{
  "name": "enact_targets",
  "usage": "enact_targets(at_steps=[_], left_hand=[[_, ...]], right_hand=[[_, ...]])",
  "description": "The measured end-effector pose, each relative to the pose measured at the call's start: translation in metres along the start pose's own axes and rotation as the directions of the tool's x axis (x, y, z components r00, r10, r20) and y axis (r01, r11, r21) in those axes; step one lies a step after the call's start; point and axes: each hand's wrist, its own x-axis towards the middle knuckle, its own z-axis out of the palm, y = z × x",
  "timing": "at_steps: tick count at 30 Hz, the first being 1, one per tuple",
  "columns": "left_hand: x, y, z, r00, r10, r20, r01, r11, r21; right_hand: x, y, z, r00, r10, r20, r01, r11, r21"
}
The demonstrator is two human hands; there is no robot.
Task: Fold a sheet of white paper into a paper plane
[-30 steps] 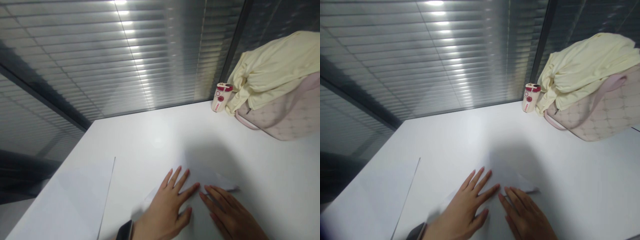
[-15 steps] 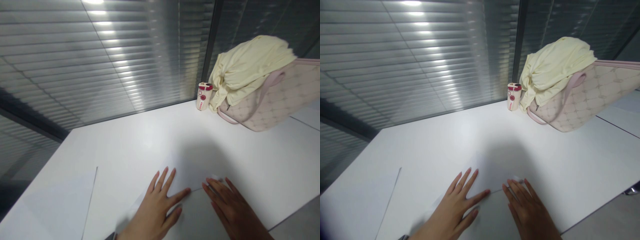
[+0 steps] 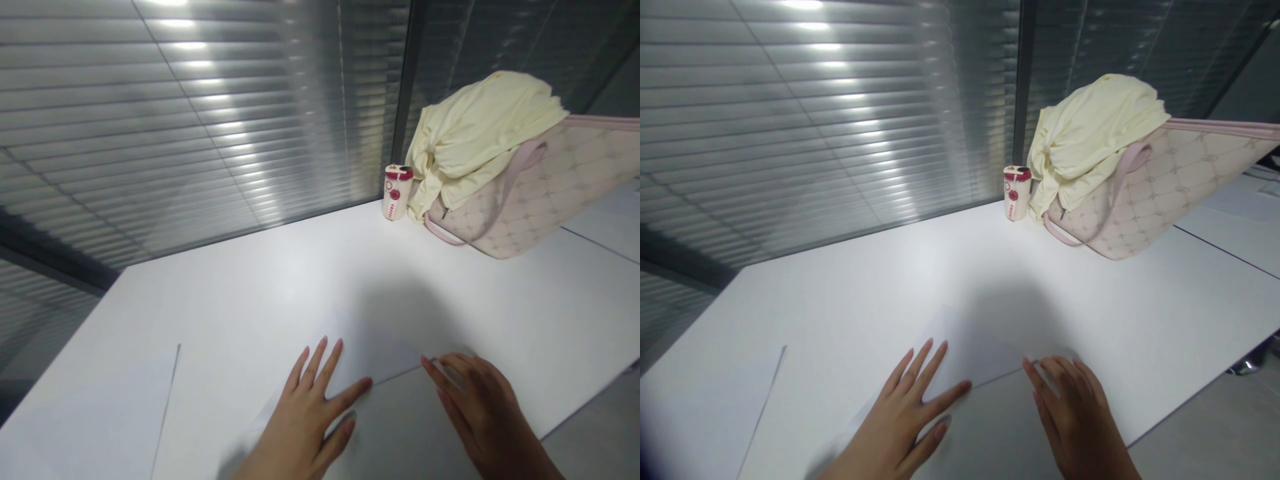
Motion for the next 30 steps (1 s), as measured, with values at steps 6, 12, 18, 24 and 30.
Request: enact_targets(at_steps=[6, 12, 18, 24, 30], left_hand=[[-0.002, -0.001, 0.002, 1.0, -0.006, 0.001, 0.006, 1.0, 0.018], [-0.002, -0.002, 0.003, 1.0, 0.001, -0.001, -0.001, 1.0, 0.026], [-0.001, -0.001, 0.001, 1.0, -0.001, 0.001, 0.001, 0.999, 0.038], [-0.002, 0.0, 0.002, 1.0, -0.006, -0.008, 0.006, 1.0, 0.02], [-0.002, 0.006, -0.002, 0.999, -0.021, 0.035, 0.022, 0.999, -0.024]], right_hand=[[-0.005, 0.005, -0.001, 0.998, 0.062, 0.015, -0.062, 0.998, -0.002], [-0.008, 0.007, 0.001, 0.993, 0.119, 0.028, -0.12, 0.992, 0.033], [-0.012, 0.017, 0.002, 0.956, 0.291, 0.026, -0.292, 0.951, 0.106], [0.017, 0.006, -0.018, 0.993, 0.107, 0.049, -0.117, 0.95, 0.291], [0.108, -0.025, -0.012, 0.893, -0.381, 0.242, 0.198, 0.813, 0.548]])
